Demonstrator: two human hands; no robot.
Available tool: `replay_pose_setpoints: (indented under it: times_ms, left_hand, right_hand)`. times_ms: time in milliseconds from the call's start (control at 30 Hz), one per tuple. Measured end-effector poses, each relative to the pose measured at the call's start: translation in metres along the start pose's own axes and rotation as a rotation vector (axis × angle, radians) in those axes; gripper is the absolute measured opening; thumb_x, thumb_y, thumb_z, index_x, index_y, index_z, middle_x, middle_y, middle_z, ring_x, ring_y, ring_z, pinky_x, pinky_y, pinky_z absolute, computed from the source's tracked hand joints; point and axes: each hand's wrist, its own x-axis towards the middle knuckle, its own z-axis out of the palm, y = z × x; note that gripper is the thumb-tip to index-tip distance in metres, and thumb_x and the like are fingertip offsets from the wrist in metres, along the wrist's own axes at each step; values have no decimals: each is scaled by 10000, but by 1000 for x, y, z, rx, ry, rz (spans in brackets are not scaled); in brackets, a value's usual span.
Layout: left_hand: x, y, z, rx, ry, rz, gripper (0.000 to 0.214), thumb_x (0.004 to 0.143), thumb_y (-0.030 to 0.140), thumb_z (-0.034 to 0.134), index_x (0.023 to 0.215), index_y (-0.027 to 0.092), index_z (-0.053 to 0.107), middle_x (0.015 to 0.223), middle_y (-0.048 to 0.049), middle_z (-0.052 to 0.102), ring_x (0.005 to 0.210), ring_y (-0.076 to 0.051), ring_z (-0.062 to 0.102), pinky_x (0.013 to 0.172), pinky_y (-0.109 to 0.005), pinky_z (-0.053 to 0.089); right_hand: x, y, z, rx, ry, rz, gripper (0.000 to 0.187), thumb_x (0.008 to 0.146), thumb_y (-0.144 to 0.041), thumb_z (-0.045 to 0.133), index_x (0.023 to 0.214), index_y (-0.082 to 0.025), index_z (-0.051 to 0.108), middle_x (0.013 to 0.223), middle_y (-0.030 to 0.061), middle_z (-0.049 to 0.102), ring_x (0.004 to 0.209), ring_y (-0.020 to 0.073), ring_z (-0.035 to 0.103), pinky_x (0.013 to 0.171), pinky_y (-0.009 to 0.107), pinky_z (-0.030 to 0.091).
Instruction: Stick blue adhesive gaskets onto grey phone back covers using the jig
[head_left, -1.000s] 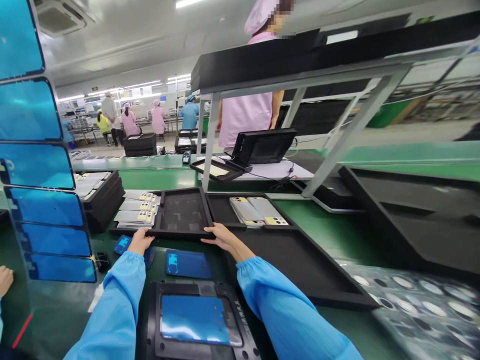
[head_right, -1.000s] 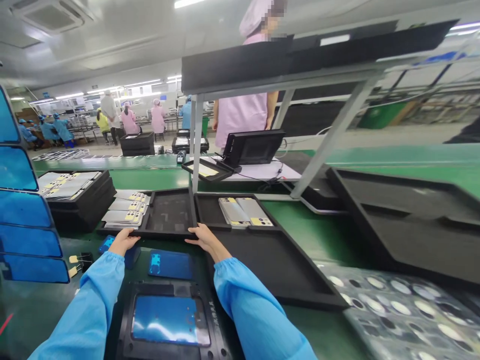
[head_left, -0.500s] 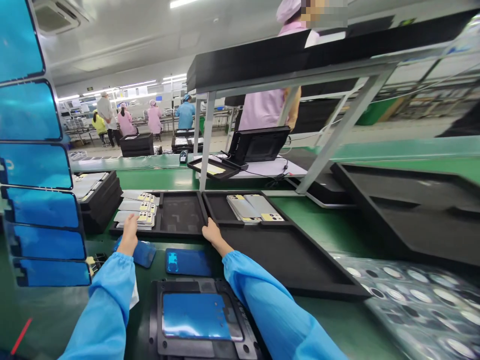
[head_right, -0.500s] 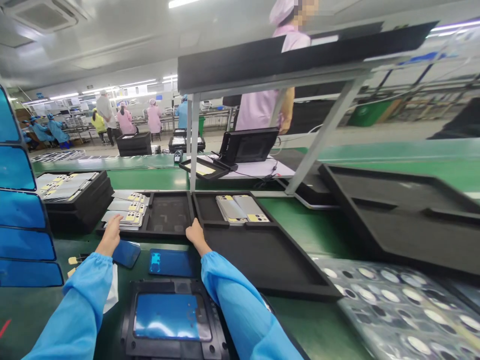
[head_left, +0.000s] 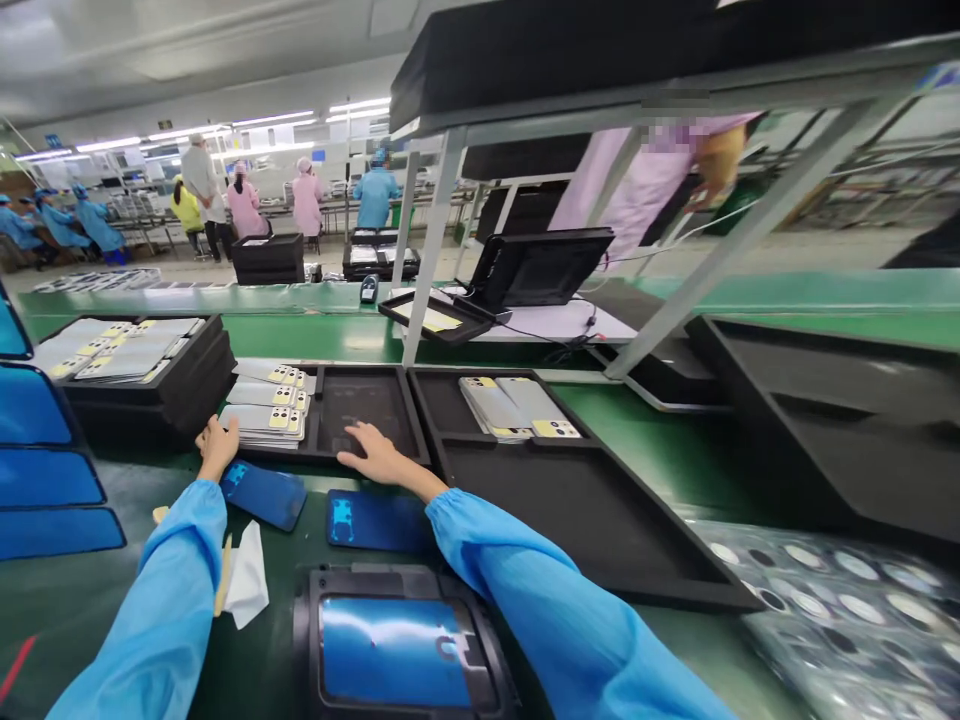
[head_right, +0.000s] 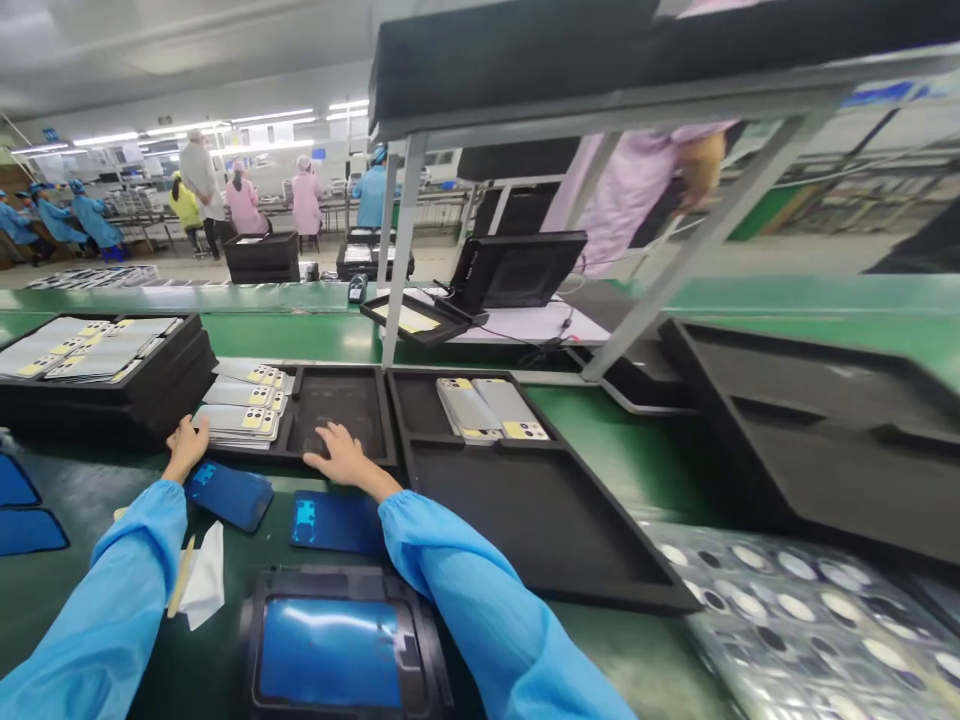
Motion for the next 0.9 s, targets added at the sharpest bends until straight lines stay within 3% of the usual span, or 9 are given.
replay_pose_setpoints:
  times_ms: [133,300,533,700,900]
  left_hand:
    - [8,-7,13,39,-22,40,423,957,397,632,1323,191,578,1350,-117,603,1157,-272,630,963,-508,551]
    - [16,-9,16,59,-64,74,435,955,399,634,1333,192,573,1370,-120,592,1180,-280,620,979,-521,540]
    - [-8,-8,10,72,-99,136,526,938,401,655,1410,213,519,1508,-132,483,1320,-333,525,1067,-592,465]
    - [-16,-10,-6,91,-82,59,539,948,425,634,1425,215,498,1500,-136,485,1297,-328,542,1047,-579,484]
    - [-26,-18,-17,145,-165,-19,458,953,420,631,1341,189,562,1356,-122,598,1159,-278,629,970,-518,543]
  right_hand:
    - [-11,3,15,-97,-112,-82,385,971,-337,662,1326,-200,597,1444,109,562,1268,302,585,1048,557,497]
    - [-8,5,16,-156,-146,-129,370,974,-334,658,1314,-199,604,1433,107,570,1256,296,593,1039,549,506]
    - [-14,-7,9,-72,-96,-139,337,982,-341,646,1287,-201,618,1385,103,603,1205,275,622,1011,518,529]
    - [-12,-34,16,114,-96,-50,343,984,-348,644,1289,-194,612,1354,102,617,1161,263,643,972,495,554]
    - [-2,-79,56,349,-266,199,325,984,-354,646,1256,-178,623,1261,89,659,1053,234,683,888,444,594]
